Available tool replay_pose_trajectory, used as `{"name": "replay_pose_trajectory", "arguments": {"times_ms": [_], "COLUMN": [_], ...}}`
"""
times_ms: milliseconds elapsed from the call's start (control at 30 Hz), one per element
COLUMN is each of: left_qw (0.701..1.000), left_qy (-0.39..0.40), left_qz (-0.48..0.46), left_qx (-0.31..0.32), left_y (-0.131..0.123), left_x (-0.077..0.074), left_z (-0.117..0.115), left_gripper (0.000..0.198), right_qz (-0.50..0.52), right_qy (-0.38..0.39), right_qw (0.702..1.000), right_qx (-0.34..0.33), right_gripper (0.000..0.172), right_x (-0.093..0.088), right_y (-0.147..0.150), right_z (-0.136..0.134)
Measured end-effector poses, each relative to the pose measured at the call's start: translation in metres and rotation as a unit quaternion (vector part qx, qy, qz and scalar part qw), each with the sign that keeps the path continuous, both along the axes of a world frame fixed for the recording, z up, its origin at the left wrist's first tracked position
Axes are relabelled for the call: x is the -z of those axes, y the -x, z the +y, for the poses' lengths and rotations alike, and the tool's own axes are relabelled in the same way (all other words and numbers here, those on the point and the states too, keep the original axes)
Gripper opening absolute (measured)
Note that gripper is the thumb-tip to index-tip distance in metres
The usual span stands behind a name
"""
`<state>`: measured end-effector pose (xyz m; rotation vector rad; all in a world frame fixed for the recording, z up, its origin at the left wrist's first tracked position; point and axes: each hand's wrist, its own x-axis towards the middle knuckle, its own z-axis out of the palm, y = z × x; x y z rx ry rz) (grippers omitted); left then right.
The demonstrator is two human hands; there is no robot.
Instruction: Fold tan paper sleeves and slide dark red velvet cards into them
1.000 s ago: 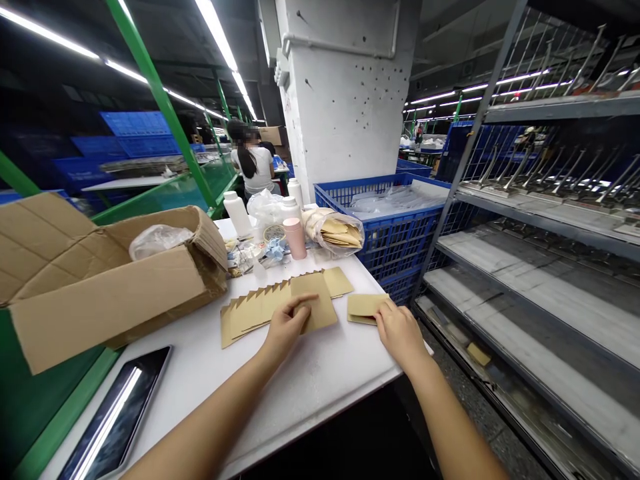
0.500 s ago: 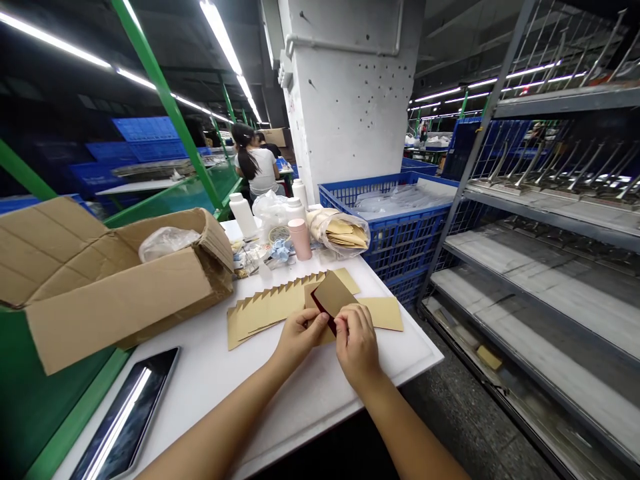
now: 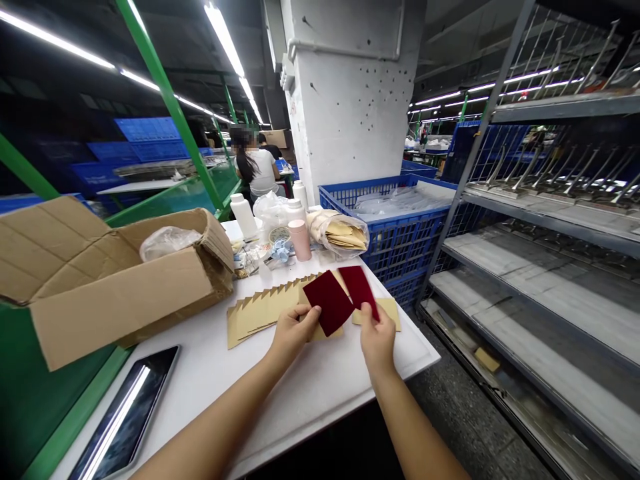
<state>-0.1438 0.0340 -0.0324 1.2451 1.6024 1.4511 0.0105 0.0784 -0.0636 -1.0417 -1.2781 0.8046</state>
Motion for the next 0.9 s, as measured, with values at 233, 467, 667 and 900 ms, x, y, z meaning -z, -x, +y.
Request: {"name": "replay_pose_trajectory", "arguments": {"times_ms": [233, 467, 667, 900], "left_qw": [0.999, 0.994, 0.995, 0.984], "left_qy": [-0.025, -0.055, -0.020, 0.016], "left_qz": [-0.033, -0.078, -0.086, -0.148], "left_qx": [-0.003, 0.051, 0.039, 0.094], "left_y": [0.001, -0.006, -0.004, -0.005], "left_x": [0.006, 0.007, 0.006, 0.005], "left_z": [0.004, -0.002, -0.003, -0.003], "left_gripper": [0.040, 0.044, 0.043, 0.044], "right_qz": [-0.246, -0.384, -0.054, 0.173], "right_qy": [-0.268, -0.259, -0.107, 0.091], "right_qw": [0.931, 0.875, 0.990, 0.969], "right_qx": [-0.037, -0.136, -0.069, -0.149], "right_gripper": [0.060, 0.076, 0.072, 0.042], "right_x": [-0.001, -0.007, -0.005, 0.010], "right_y": [0.016, 0.026, 0.010, 0.006], "right_z": [-0.021, -0.030, -0.016, 0.005]}}
